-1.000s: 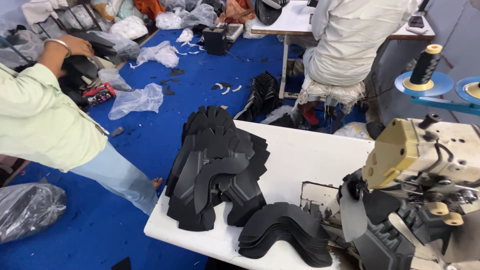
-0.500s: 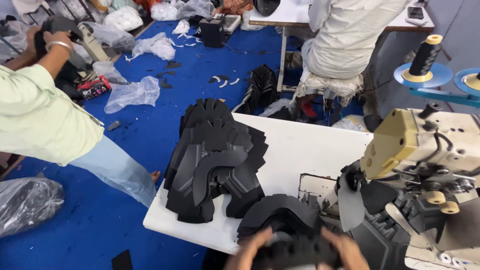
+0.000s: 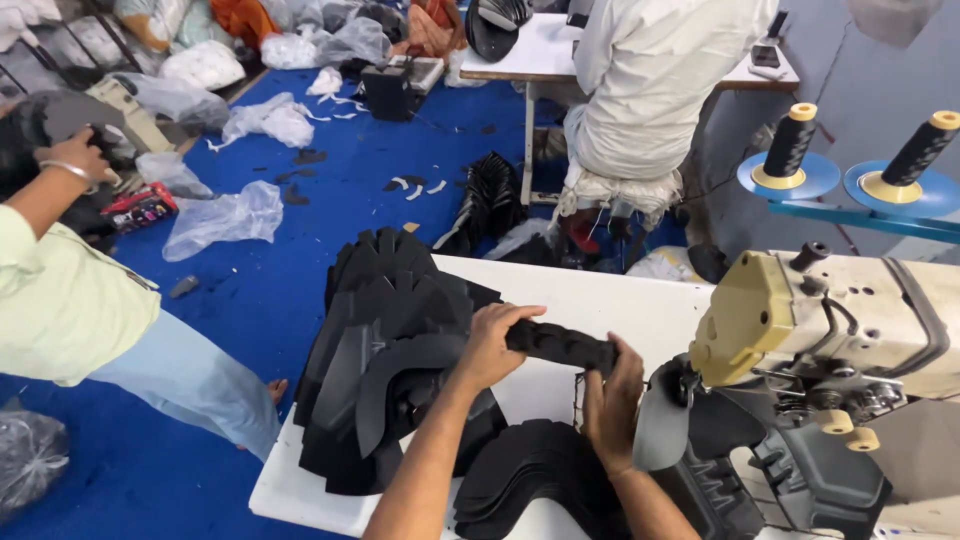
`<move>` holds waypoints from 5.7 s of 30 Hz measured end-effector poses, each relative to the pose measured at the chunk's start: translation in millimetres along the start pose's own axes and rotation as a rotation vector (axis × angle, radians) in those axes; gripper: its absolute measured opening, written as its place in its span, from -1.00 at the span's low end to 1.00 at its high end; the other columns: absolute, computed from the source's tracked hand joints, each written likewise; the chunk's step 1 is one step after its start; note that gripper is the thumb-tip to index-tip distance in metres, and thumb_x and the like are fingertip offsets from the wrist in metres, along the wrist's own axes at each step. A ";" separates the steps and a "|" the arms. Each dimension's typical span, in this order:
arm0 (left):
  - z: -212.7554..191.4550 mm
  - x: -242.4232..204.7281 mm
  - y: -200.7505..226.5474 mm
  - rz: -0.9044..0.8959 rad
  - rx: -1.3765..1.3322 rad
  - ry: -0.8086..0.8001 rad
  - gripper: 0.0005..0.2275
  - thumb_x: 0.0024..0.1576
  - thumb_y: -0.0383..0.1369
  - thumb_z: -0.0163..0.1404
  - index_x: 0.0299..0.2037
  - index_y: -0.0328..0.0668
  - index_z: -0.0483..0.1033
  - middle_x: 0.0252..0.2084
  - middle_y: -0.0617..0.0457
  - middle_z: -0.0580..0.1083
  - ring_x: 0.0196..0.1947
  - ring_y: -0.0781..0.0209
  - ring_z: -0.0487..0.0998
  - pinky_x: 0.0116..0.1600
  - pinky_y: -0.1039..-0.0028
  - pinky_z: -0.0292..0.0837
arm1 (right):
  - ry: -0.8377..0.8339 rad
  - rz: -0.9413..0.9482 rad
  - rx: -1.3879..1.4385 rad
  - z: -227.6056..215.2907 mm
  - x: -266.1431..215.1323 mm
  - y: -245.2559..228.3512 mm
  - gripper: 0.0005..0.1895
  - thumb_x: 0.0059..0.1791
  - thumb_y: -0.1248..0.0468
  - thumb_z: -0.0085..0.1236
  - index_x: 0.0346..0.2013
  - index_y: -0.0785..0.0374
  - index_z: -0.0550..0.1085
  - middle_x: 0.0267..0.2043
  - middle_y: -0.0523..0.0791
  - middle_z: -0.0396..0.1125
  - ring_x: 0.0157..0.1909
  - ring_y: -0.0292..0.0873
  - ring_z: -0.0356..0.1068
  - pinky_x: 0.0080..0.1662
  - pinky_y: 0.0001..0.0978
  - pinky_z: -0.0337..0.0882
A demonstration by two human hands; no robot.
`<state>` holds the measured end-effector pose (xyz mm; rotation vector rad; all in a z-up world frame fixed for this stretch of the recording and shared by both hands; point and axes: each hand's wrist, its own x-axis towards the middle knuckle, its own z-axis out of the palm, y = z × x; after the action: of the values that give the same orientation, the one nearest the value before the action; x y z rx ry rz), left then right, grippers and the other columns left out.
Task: The person uses a sewing machine to stitch black, curved fabric pieces. They feed the material under the presser foot, guide it through the machine, and then stack the finished pieces on the table. Another person assists by handing over additional pieces and organizing the stack.
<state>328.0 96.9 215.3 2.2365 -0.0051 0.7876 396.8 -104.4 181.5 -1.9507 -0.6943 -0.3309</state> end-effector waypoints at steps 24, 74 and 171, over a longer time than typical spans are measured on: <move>81.4 -46.3 -76.2 -0.190 0.112 -0.169 -0.49 -0.03 -0.33 0.32 0.15 0.03 0.44 0.01 0.02 0.43 0.14 -0.08 0.37 0.27 0.02 0.13 | -0.039 -0.142 -0.264 32.1 2.7 68.7 -0.58 -0.09 0.33 0.09 0.06 0.34 0.39 -0.03 0.15 0.29 0.06 0.27 0.26 0.17 0.15 0.21; -104.4 -155.9 -69.8 -0.898 0.494 0.233 -0.36 -0.17 -0.23 0.36 0.09 -0.18 0.31 0.11 -0.28 0.30 0.11 -0.35 0.39 0.15 0.09 0.44 | -0.848 0.055 -0.508 13.4 8.1 33.9 -0.47 -0.17 -0.06 0.19 0.08 -0.06 0.45 0.00 -0.12 0.47 0.08 -0.01 0.46 -0.03 -0.05 0.46; -43.2 -168.3 153.4 -0.548 -0.869 0.885 -0.65 0.18 -0.49 0.07 0.17 -0.35 0.33 -0.10 -0.04 0.54 -0.24 0.36 0.54 -0.24 0.57 0.49 | -0.408 0.488 0.999 -73.7 -42.7 -56.4 -0.42 -0.01 0.46 0.16 0.34 0.34 0.35 -0.35 -0.18 0.34 -0.31 -0.34 0.33 -0.23 -0.49 0.39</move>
<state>132.4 -23.1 247.9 0.8928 0.5521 1.1072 333.8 -164.4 235.0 -1.1414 -0.4619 0.6325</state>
